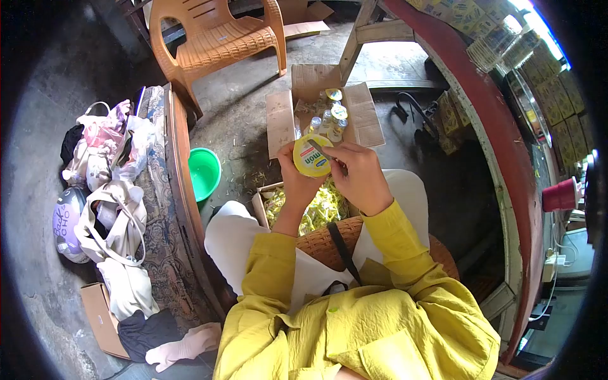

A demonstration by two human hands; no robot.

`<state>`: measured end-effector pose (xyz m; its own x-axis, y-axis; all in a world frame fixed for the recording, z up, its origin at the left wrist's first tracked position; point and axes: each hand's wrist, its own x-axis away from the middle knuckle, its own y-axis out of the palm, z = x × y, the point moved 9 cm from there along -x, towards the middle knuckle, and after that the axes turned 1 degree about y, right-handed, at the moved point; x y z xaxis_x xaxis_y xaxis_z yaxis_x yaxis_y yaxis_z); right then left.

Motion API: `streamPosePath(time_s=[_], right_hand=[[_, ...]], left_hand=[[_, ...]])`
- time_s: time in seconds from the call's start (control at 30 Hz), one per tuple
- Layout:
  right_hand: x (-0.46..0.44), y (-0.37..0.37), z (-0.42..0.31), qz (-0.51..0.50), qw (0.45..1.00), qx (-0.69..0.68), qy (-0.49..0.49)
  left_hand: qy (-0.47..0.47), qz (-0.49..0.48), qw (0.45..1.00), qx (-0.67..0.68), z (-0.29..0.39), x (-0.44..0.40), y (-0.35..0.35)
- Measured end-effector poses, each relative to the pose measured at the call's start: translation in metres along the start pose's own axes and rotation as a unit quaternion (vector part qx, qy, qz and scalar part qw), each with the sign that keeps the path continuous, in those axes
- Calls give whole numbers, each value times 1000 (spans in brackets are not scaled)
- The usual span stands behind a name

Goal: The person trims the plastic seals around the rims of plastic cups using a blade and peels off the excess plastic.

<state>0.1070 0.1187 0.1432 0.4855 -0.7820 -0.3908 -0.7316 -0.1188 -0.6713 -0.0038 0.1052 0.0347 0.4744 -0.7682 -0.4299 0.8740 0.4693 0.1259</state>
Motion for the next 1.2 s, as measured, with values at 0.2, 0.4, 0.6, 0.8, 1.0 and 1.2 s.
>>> streamPosePath(time_s=[0.2, 0.4, 0.6, 0.8, 1.0, 1.2], right_hand=[[1, -1, -2, 21, 999, 8, -33], [-1, -1, -6, 18, 998, 33, -41], [-4, 3, -4, 0, 998, 52, -33], [-3, 1, -4, -5, 998, 59, -32], [-6, 7, -1, -31, 995, 89, -22], [-7, 10, -1, -37, 995, 93, -27]], left_hand=[[-12, -2, 1000, 15, -4, 1, 1], [-9, -10, 1000, -18, 1, 1, 3], [-1, -22, 1000, -15, -2, 1, 4], [-19, -24, 999, -22, 0, 1, 6], [-2, -15, 1000, -13, -2, 1, 7], [-1, -4, 1000, -22, -2, -2, 4]])
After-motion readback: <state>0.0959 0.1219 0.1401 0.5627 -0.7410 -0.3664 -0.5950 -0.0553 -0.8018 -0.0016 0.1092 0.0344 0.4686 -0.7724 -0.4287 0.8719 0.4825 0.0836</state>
